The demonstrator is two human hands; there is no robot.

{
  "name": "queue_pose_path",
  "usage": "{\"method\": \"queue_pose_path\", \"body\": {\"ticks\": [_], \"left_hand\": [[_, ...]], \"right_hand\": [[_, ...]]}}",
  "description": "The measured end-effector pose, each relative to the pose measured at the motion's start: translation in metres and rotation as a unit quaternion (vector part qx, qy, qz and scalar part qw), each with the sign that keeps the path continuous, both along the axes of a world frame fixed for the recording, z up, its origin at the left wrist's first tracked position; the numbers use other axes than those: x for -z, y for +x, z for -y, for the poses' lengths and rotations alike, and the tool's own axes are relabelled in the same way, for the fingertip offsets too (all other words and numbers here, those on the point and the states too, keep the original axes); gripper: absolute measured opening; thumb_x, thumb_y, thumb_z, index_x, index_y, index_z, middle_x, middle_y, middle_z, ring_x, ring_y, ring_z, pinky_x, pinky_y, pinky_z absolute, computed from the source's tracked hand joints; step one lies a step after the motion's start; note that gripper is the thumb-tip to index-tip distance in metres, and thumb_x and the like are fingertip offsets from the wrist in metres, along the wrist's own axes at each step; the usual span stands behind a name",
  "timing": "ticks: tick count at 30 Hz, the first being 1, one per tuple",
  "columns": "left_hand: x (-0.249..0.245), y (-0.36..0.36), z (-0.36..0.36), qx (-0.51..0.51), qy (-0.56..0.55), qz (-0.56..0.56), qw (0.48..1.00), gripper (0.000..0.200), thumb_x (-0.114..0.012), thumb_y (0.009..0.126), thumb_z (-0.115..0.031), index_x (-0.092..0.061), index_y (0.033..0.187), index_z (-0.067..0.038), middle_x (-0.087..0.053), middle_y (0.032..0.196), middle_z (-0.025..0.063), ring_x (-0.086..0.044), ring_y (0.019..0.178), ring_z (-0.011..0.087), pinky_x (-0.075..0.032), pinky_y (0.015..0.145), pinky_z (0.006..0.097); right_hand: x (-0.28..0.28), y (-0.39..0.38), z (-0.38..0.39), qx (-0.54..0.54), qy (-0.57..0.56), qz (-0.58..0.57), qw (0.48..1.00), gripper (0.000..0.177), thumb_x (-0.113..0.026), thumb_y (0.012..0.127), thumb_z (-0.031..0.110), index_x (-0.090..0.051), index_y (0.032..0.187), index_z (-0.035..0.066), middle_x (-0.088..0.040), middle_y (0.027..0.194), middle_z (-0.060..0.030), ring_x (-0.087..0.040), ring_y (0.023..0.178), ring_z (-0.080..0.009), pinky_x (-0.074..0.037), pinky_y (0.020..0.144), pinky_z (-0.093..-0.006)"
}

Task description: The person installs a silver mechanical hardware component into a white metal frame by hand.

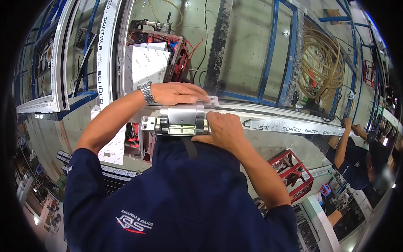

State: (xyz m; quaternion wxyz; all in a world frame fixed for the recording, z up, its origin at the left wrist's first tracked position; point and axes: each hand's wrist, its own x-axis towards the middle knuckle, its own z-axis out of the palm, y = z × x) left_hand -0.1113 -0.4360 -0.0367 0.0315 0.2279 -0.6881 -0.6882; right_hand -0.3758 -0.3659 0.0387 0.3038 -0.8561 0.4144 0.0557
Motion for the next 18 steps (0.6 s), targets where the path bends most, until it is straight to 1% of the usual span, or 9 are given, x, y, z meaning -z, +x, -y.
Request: {"method": "queue_pose_path", "body": {"ticks": [3, 6, 9, 10, 13, 14, 17, 18], "left_hand": [[0.017, -0.002, 0.001, 0.007, 0.028, -0.049, 0.998, 0.060, -0.031, 0.117, -0.048, -0.053, 0.160, -0.011, -0.042, 0.170, 0.0170, -0.039, 0.157, 0.0337, -0.028, 0.130, 0.0438], [0.021, 0.001, 0.001, 0.019, 0.056, -0.039, 0.997, 0.063, -0.026, 0.117, -0.049, -0.052, 0.160, -0.012, -0.036, 0.174, 0.0171, -0.034, 0.159, 0.0336, -0.025, 0.131, 0.0443], [0.025, -0.001, 0.003, 0.024, 0.080, -0.038, 0.996, 0.061, -0.026, 0.118, -0.046, -0.052, 0.160, -0.012, -0.037, 0.173, 0.0168, -0.034, 0.160, 0.0337, -0.021, 0.133, 0.0443], [0.026, -0.001, 0.004, 0.023, 0.086, -0.049, 0.995, 0.060, -0.026, 0.118, -0.044, -0.053, 0.160, -0.011, -0.038, 0.173, 0.0164, -0.033, 0.160, 0.0334, -0.017, 0.134, 0.0445], [0.021, 0.000, 0.007, 0.026, 0.093, -0.034, 0.995, 0.058, -0.027, 0.118, -0.043, -0.053, 0.159, -0.011, -0.040, 0.172, 0.0162, -0.034, 0.159, 0.0330, -0.018, 0.133, 0.0458], [0.020, 0.001, 0.007, 0.016, 0.083, -0.044, 0.995, 0.058, -0.031, 0.117, -0.046, -0.055, 0.159, -0.013, -0.043, 0.170, 0.0137, -0.036, 0.157, 0.0317, -0.024, 0.132, 0.0433], [0.026, 0.000, 0.006, 0.009, 0.108, -0.048, 0.993, 0.058, -0.032, 0.117, -0.046, -0.057, 0.157, -0.012, -0.046, 0.168, 0.0151, -0.038, 0.155, 0.0331, -0.025, 0.131, 0.0439], [0.025, -0.001, 0.008, 0.007, 0.100, -0.048, 0.994, 0.058, -0.033, 0.117, -0.046, -0.057, 0.157, -0.012, -0.046, 0.168, 0.0157, -0.038, 0.155, 0.0334, -0.025, 0.131, 0.0439]], "right_hand": [[0.006, -0.004, -0.002, 0.002, -0.023, 0.030, 0.999, 0.075, -0.085, 0.070, 0.076, -0.057, 0.078, 0.006, -0.065, 0.068, -0.0123, -0.067, 0.061, -0.0329, -0.052, 0.057, -0.0433], [0.015, -0.006, -0.006, 0.020, -0.052, 0.078, 0.995, 0.073, -0.086, 0.070, 0.074, -0.055, 0.075, 0.007, -0.062, 0.065, -0.0103, -0.065, 0.058, -0.0311, -0.050, 0.055, -0.0426], [0.015, -0.005, -0.007, 0.034, -0.063, 0.109, 0.991, 0.071, -0.088, 0.070, 0.071, -0.054, 0.074, 0.009, -0.059, 0.063, -0.0084, -0.062, 0.056, -0.0297, -0.049, 0.053, -0.0414], [0.010, -0.006, -0.006, 0.026, -0.053, 0.081, 0.995, 0.068, -0.094, 0.064, 0.065, -0.063, 0.082, 0.007, -0.063, 0.067, -0.0069, -0.065, 0.059, -0.0281, -0.051, 0.056, -0.0389], [0.012, -0.004, -0.007, 0.046, -0.047, 0.110, 0.992, 0.066, -0.096, 0.063, 0.062, -0.064, 0.081, 0.008, -0.063, 0.067, -0.0067, -0.066, 0.059, -0.0284, -0.052, 0.056, -0.0396], [0.012, -0.004, -0.008, 0.050, -0.039, 0.113, 0.992, 0.065, -0.097, 0.062, 0.061, -0.064, 0.082, 0.008, -0.063, 0.067, -0.0063, -0.066, 0.059, -0.0287, -0.052, 0.056, -0.0405], [0.008, -0.004, -0.003, 0.045, -0.017, 0.094, 0.994, 0.065, -0.097, 0.062, 0.061, -0.065, 0.083, 0.009, -0.063, 0.068, -0.0060, -0.066, 0.060, -0.0289, -0.052, 0.056, -0.0406], [0.009, -0.004, -0.003, 0.046, -0.021, 0.091, 0.995, 0.065, -0.097, 0.062, 0.061, -0.065, 0.084, 0.009, -0.063, 0.068, -0.0058, -0.066, 0.060, -0.0286, -0.052, 0.057, -0.0403]]}}
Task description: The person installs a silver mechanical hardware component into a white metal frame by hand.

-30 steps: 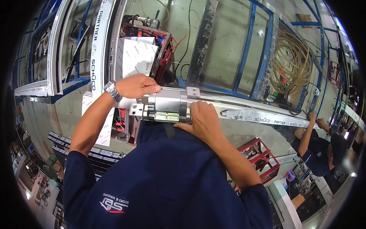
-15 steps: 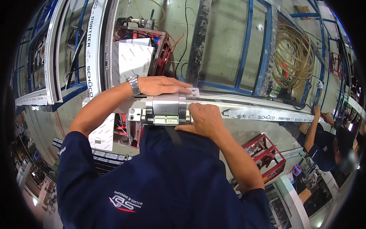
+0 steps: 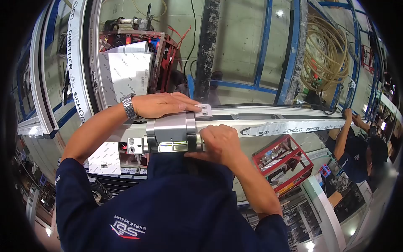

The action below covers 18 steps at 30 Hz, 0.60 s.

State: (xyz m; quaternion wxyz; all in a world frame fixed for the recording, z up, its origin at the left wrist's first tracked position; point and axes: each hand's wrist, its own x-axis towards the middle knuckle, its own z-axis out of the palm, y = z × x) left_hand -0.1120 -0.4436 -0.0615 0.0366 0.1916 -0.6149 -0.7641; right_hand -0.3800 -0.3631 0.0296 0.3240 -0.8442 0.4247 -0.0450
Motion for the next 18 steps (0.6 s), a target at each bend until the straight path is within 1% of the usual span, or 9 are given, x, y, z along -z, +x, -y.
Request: {"method": "queue_pose_path", "body": {"ticks": [2, 5, 6, 8, 11, 13, 14, 17, 18], "left_hand": [[-0.0052, 0.0013, -0.0010, -0.007, -0.011, 0.005, 1.000, 0.058, -0.033, 0.117, -0.046, -0.058, 0.156, -0.011, -0.047, 0.167, 0.0168, -0.039, 0.154, 0.0338, -0.025, 0.131, 0.0438], [-0.0028, 0.0025, -0.0050, -0.015, -0.025, -0.004, 1.000, 0.059, -0.034, 0.117, -0.047, -0.057, 0.157, -0.011, -0.047, 0.166, 0.0182, -0.039, 0.155, 0.0338, -0.026, 0.130, 0.0432], [-0.0029, 0.0025, -0.0048, -0.006, -0.039, 0.001, 0.999, 0.055, -0.032, 0.118, -0.041, -0.055, 0.159, -0.012, -0.047, 0.167, 0.0164, -0.039, 0.154, 0.0346, -0.026, 0.130, 0.0447], [-0.0042, 0.0016, 0.0021, 0.000, -0.006, -0.017, 1.000, 0.056, -0.031, 0.118, -0.042, -0.055, 0.159, -0.011, -0.047, 0.166, 0.0165, -0.040, 0.153, 0.0345, -0.025, 0.130, 0.0444], [0.0032, 0.0023, 0.0002, -0.008, 0.014, -0.038, 0.999, 0.058, -0.030, 0.118, -0.044, -0.055, 0.158, -0.010, -0.048, 0.166, 0.0168, -0.043, 0.152, 0.0327, -0.026, 0.130, 0.0422], [0.0005, 0.0024, -0.0018, -0.024, 0.033, -0.028, 0.999, 0.062, -0.031, 0.117, -0.048, -0.055, 0.157, -0.007, -0.049, 0.165, 0.0182, -0.042, 0.155, 0.0315, -0.026, 0.130, 0.0393], [-0.0001, 0.0026, -0.0016, -0.018, 0.033, -0.021, 0.999, 0.062, -0.031, 0.118, -0.048, -0.055, 0.157, -0.007, -0.049, 0.165, 0.0172, -0.041, 0.156, 0.0311, -0.025, 0.131, 0.0383], [-0.0053, 0.0038, -0.0007, -0.023, 0.084, -0.006, 0.996, 0.061, -0.030, 0.118, -0.048, -0.055, 0.157, -0.008, -0.049, 0.166, 0.0163, -0.040, 0.157, 0.0309, -0.025, 0.131, 0.0383], [-0.0043, 0.0040, -0.0010, -0.025, 0.076, -0.006, 0.997, 0.060, -0.029, 0.118, -0.046, -0.055, 0.158, -0.010, -0.049, 0.166, 0.0156, -0.040, 0.156, 0.0305, -0.026, 0.131, 0.0393]], "right_hand": [[0.0015, -0.0004, -0.0026, 0.000, -0.005, -0.003, 1.000, 0.065, -0.097, 0.062, 0.061, -0.066, 0.085, 0.010, -0.063, 0.069, -0.0054, -0.066, 0.060, -0.0282, -0.052, 0.057, -0.0397], [0.0005, 0.0013, -0.0011, 0.003, -0.005, 0.016, 1.000, 0.062, -0.093, 0.069, 0.061, -0.058, 0.081, 0.010, -0.059, 0.068, -0.0049, -0.064, 0.059, -0.0277, -0.051, 0.056, -0.0401], [-0.0002, 0.0015, -0.0002, 0.009, 0.005, 0.026, 1.000, 0.062, -0.094, 0.069, 0.059, -0.059, 0.082, 0.010, -0.059, 0.068, -0.0046, -0.063, 0.059, -0.0274, -0.050, 0.056, -0.0397], [-0.0004, 0.0010, 0.0027, 0.018, 0.026, 0.045, 0.998, 0.061, -0.096, 0.068, 0.057, -0.060, 0.083, 0.010, -0.057, 0.067, -0.0038, -0.063, 0.060, -0.0269, -0.050, 0.056, -0.0388], [0.0013, 0.0010, 0.0031, 0.021, 0.021, 0.045, 0.999, 0.064, -0.102, 0.058, 0.053, -0.066, 0.089, 0.010, -0.058, 0.067, -0.0028, -0.061, 0.059, -0.0244, -0.047, 0.057, -0.0375], [0.0008, 0.0023, 0.0021, 0.016, -0.002, 0.038, 0.999, 0.065, -0.102, 0.058, 0.053, -0.066, 0.090, 0.009, -0.060, 0.068, -0.0038, -0.062, 0.060, -0.0245, -0.047, 0.057, -0.0371], [0.0017, 0.0022, 0.0018, 0.015, -0.007, 0.038, 0.999, 0.066, -0.102, 0.058, 0.053, -0.066, 0.091, 0.009, -0.060, 0.069, -0.0040, -0.062, 0.060, -0.0246, -0.047, 0.057, -0.0371], [0.0035, 0.0020, -0.0009, 0.016, -0.008, 0.036, 0.999, 0.067, -0.102, 0.057, 0.054, -0.066, 0.091, 0.009, -0.061, 0.069, -0.0042, -0.062, 0.060, -0.0247, -0.047, 0.057, -0.0370], [0.0039, 0.0017, 0.0001, 0.016, -0.009, 0.035, 0.999, 0.068, -0.102, 0.057, 0.054, -0.066, 0.091, 0.009, -0.061, 0.069, -0.0043, -0.062, 0.060, -0.0247, -0.047, 0.057, -0.0370]]}}
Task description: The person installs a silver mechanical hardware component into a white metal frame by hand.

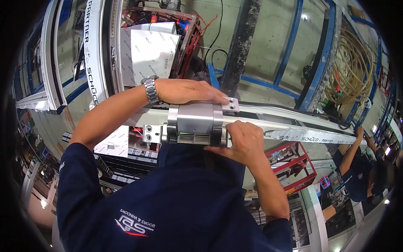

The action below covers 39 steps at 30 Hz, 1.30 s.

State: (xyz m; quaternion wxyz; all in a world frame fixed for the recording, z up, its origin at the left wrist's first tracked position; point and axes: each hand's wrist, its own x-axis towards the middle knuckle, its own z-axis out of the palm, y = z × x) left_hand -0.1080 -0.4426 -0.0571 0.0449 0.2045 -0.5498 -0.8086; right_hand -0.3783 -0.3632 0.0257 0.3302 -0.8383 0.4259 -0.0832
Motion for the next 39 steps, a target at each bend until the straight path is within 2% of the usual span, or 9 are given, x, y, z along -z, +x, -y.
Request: {"method": "queue_pose_path", "body": {"ticks": [6, 11, 15, 19, 23, 27, 31, 35, 39], "left_hand": [[0.009, -0.001, -0.009, -0.001, -0.057, 0.014, 0.998, 0.055, -0.025, 0.117, -0.036, -0.057, 0.158, -0.016, -0.048, 0.166, 0.0146, -0.043, 0.153, 0.0314, -0.028, 0.130, 0.0430], [-0.001, 0.001, -0.004, 0.001, -0.076, 0.019, 0.997, 0.054, -0.025, 0.116, -0.030, -0.056, 0.158, -0.017, -0.049, 0.166, 0.0150, -0.044, 0.152, 0.0331, -0.028, 0.130, 0.0437], [0.005, -0.001, -0.002, -0.006, -0.033, -0.016, 0.999, 0.054, -0.028, 0.117, -0.035, -0.057, 0.157, -0.014, -0.050, 0.165, 0.0138, -0.043, 0.153, 0.0319, -0.030, 0.129, 0.0438], [0.005, 0.000, -0.002, -0.019, 0.025, 0.039, 0.999, 0.058, -0.036, 0.116, -0.050, -0.059, 0.156, -0.014, -0.059, 0.157, 0.0157, -0.049, 0.147, 0.0304, -0.033, 0.126, 0.0409], [0.019, -0.002, -0.003, -0.021, 0.038, 0.033, 0.999, 0.055, -0.039, 0.116, -0.047, -0.059, 0.156, -0.014, -0.060, 0.156, 0.0151, -0.053, 0.141, 0.0297, -0.035, 0.125, 0.0401], [0.011, -0.003, -0.001, -0.040, 0.040, 0.017, 0.998, 0.052, -0.043, 0.117, -0.036, -0.060, 0.151, 0.000, -0.060, 0.154, 0.0164, -0.052, 0.143, 0.0301, -0.034, 0.125, 0.0425], [0.004, -0.004, 0.006, -0.048, 0.015, 0.005, 0.999, 0.052, -0.045, 0.115, -0.036, -0.062, 0.147, 0.002, -0.063, 0.150, 0.0173, -0.054, 0.139, 0.0322, -0.039, 0.121, 0.0421], [0.003, -0.005, 0.009, -0.048, 0.010, 0.006, 0.999, 0.048, -0.050, 0.114, -0.030, -0.062, 0.145, 0.004, -0.065, 0.148, 0.0183, -0.056, 0.136, 0.0344, -0.043, 0.117, 0.0434], [0.005, -0.006, 0.007, -0.047, 0.015, 0.019, 0.999, 0.046, -0.050, 0.114, -0.027, -0.063, 0.145, 0.004, -0.063, 0.148, 0.0182, -0.056, 0.135, 0.0348, -0.043, 0.116, 0.0433]], "right_hand": [[-0.005, 0.004, 0.005, -0.004, -0.030, -0.009, 0.999, 0.063, -0.098, 0.062, 0.059, -0.062, 0.082, 0.010, -0.058, 0.069, -0.0034, -0.062, 0.059, -0.0244, -0.048, 0.057, -0.0379], [-0.010, 0.006, 0.011, 0.003, 0.029, -0.007, 1.000, 0.063, -0.098, 0.063, 0.056, -0.063, 0.085, 0.009, -0.061, 0.071, -0.0047, -0.064, 0.061, -0.0263, -0.050, 0.058, -0.0390], [-0.009, 0.004, 0.008, -0.002, 0.006, -0.010, 1.000, 0.062, -0.098, 0.063, 0.056, -0.063, 0.085, 0.009, -0.060, 0.071, -0.0048, -0.064, 0.061, -0.0264, -0.050, 0.058, -0.0386], [-0.002, 0.000, 0.005, 0.014, 0.025, 0.032, 0.999, 0.060, -0.097, 0.067, 0.055, -0.062, 0.084, 0.009, -0.058, 0.069, -0.0040, -0.062, 0.060, -0.0252, -0.050, 0.057, -0.0378], [-0.003, 0.001, 0.014, 0.019, 0.038, 0.033, 0.999, 0.057, -0.096, 0.067, 0.053, -0.060, 0.079, 0.009, -0.058, 0.069, -0.0044, -0.062, 0.058, -0.0258, -0.050, 0.055, -0.0379], [-0.006, 0.002, 0.018, 0.015, 0.049, 0.036, 0.998, 0.053, -0.094, 0.072, 0.049, -0.059, 0.076, 0.010, -0.053, 0.067, -0.0034, -0.060, 0.056, -0.0237, -0.050, 0.054, -0.0378], [-0.001, 0.003, 0.016, 0.023, 0.044, 0.061, 0.997, 0.048, -0.093, 0.075, 0.045, -0.059, 0.077, 0.012, -0.050, 0.068, -0.0012, -0.057, 0.056, -0.0199, -0.046, 0.054, -0.0348], [-0.006, 0.000, 0.018, 0.003, 0.060, 0.040, 0.997, 0.053, -0.096, 0.075, 0.045, -0.070, 0.090, 0.001, -0.061, 0.075, -0.0026, -0.063, 0.062, -0.0175, -0.050, 0.056, -0.0309], [-0.004, 0.000, 0.025, -0.014, 0.049, 0.042, 0.998, 0.053, -0.094, 0.078, 0.046, -0.070, 0.088, 0.000, -0.058, 0.070, -0.0011, -0.056, 0.057, -0.0149, -0.045, 0.054, -0.0292]]}}
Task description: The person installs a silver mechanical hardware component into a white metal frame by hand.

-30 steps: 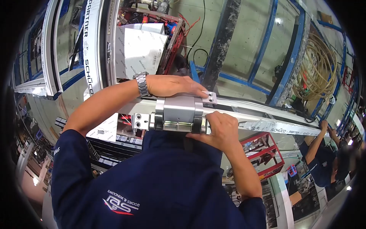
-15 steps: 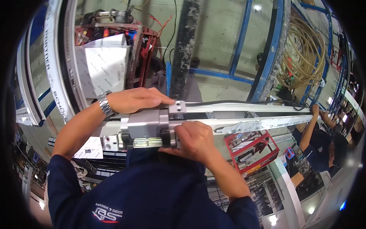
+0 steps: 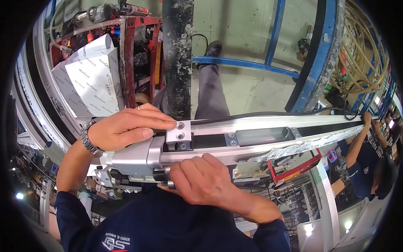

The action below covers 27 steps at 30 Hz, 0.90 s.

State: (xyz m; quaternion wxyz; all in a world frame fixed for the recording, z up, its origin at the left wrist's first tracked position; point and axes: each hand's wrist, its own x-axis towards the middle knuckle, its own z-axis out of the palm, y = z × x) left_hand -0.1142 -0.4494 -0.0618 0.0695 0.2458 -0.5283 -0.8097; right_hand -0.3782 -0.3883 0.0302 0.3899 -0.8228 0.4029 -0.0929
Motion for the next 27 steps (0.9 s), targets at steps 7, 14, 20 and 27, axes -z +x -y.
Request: {"method": "queue_pose_path", "body": {"ticks": [7, 14, 20, 27], "left_hand": [[-0.005, 0.000, 0.003, -0.002, 0.009, -0.003, 1.000, 0.046, -0.049, 0.112, -0.024, -0.064, 0.145, 0.004, -0.057, 0.153, 0.0205, -0.055, 0.139, 0.0367, -0.039, 0.121, 0.0447], [-0.012, -0.001, 0.001, 0.004, 0.004, 0.002, 1.000, 0.048, -0.049, 0.112, -0.025, -0.061, 0.147, 0.006, -0.055, 0.155, 0.0236, -0.055, 0.142, 0.0390, -0.042, 0.120, 0.0452], [-0.010, -0.001, -0.001, -0.005, 0.048, -0.002, 0.999, 0.045, -0.050, 0.112, -0.022, -0.062, 0.147, 0.004, -0.057, 0.154, 0.0220, -0.057, 0.141, 0.0370, -0.043, 0.120, 0.0445], [-0.002, -0.002, -0.007, -0.016, 0.055, -0.008, 0.998, 0.043, -0.048, 0.112, -0.022, -0.064, 0.144, 0.003, -0.060, 0.151, 0.0187, -0.058, 0.139, 0.0350, -0.044, 0.118, 0.0441]], "right_hand": [[0.003, -0.002, -0.003, 0.002, -0.012, 0.005, 1.000, 0.052, -0.092, 0.081, 0.047, -0.070, 0.086, 0.001, -0.054, 0.068, 0.0000, -0.055, 0.056, -0.0141, -0.044, 0.053, -0.0292], [-0.008, -0.002, 0.009, -0.010, 0.110, -0.001, 0.994, 0.053, -0.092, 0.079, 0.051, -0.065, 0.080, 0.006, -0.052, 0.069, 0.0000, -0.055, 0.056, -0.0142, -0.045, 0.052, -0.0289], [-0.007, -0.003, 0.002, 0.002, 0.133, 0.013, 0.991, 0.055, -0.095, 0.075, 0.051, -0.063, 0.080, 0.007, -0.055, 0.071, -0.0014, -0.057, 0.056, -0.0166, -0.047, 0.052, -0.0312], [-0.011, -0.003, 0.009, -0.003, 0.165, 0.001, 0.986, 0.058, -0.097, 0.071, 0.052, -0.066, 0.084, 0.005, -0.057, 0.072, -0.0017, -0.058, 0.057, -0.0177, -0.048, 0.053, -0.0317]]}}
